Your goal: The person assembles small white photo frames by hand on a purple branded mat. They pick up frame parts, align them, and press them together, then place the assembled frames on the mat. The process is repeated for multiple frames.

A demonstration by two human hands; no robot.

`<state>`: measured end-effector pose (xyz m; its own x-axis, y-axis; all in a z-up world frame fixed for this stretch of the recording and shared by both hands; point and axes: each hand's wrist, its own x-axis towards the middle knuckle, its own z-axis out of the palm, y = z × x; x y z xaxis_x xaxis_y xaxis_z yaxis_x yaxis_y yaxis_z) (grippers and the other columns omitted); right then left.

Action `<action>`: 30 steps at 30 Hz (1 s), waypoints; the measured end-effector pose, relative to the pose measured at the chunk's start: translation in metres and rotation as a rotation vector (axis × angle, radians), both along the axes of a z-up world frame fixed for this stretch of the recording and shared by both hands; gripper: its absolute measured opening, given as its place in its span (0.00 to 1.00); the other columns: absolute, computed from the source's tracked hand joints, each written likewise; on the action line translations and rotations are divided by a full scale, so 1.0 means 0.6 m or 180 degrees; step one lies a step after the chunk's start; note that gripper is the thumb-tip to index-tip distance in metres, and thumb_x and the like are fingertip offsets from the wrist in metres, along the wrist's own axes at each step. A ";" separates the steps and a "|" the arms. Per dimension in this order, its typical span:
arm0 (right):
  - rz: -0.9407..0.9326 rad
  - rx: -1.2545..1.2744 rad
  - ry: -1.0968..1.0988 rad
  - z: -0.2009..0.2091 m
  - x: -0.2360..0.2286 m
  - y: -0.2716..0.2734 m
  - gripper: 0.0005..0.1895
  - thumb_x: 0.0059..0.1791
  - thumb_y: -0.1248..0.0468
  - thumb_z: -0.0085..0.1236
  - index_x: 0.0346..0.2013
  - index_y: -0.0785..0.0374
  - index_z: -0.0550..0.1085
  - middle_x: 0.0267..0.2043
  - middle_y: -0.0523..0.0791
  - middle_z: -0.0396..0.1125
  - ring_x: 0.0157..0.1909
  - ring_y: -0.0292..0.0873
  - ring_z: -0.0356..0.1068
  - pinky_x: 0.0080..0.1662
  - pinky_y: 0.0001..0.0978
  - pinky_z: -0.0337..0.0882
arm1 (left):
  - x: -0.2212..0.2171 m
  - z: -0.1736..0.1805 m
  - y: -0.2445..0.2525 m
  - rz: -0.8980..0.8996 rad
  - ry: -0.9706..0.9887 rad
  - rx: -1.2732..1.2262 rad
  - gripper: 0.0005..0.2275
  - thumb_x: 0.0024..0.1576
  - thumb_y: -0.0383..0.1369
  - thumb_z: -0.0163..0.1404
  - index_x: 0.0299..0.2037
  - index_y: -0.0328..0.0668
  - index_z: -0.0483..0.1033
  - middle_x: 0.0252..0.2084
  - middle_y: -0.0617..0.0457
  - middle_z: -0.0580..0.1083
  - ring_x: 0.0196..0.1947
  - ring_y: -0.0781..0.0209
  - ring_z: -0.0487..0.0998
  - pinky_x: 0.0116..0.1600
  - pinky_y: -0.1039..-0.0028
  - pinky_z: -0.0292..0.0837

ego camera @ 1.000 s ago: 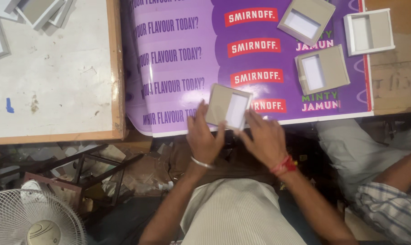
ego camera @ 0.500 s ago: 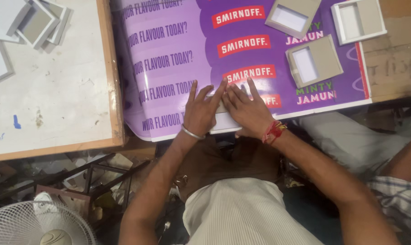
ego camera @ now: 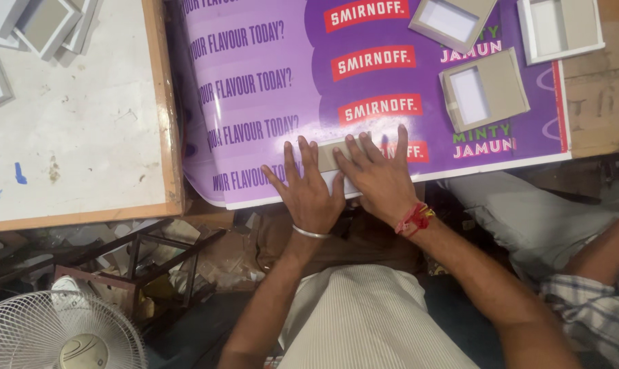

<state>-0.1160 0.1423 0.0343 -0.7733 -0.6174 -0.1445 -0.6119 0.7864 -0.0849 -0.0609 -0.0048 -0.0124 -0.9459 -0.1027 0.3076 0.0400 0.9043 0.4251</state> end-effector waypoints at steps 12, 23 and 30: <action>0.0100 0.0227 0.0142 -0.042 0.008 0.024 0.40 0.40 0.58 0.68 0.64 0.71 0.67 0.63 0.51 0.64 0.75 0.52 0.57 0.70 0.69 0.47 | -0.030 -0.004 0.029 -0.0788 -0.0368 0.0024 0.33 0.55 0.33 0.53 0.74 0.41 0.59 0.73 0.47 0.63 0.79 0.37 0.52 0.71 0.22 0.24; -0.0319 -0.2651 -0.0625 -0.061 0.039 0.040 0.59 0.38 0.47 0.73 0.73 0.71 0.52 0.75 0.59 0.52 0.78 0.64 0.45 0.74 0.62 0.34 | 0.027 -0.053 -0.041 -0.0106 -0.0211 0.1427 0.40 0.60 0.40 0.53 0.74 0.19 0.44 0.75 0.30 0.56 0.78 0.36 0.52 0.79 0.41 0.30; -0.1262 -0.3354 -0.0430 -0.088 0.055 0.054 0.52 0.48 0.57 0.71 0.76 0.64 0.47 0.75 0.53 0.60 0.78 0.50 0.59 0.81 0.48 0.49 | 0.017 -0.065 -0.030 -0.0026 -0.0314 0.1086 0.36 0.59 0.35 0.52 0.76 0.28 0.49 0.77 0.33 0.57 0.80 0.38 0.52 0.81 0.42 0.29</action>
<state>-0.0832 0.1747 -0.0184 -0.9589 -0.1959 0.2052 -0.2711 0.4205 -0.8658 -0.0505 -0.0227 -0.0516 -0.9706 -0.1762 0.1641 -0.0096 0.7093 0.7048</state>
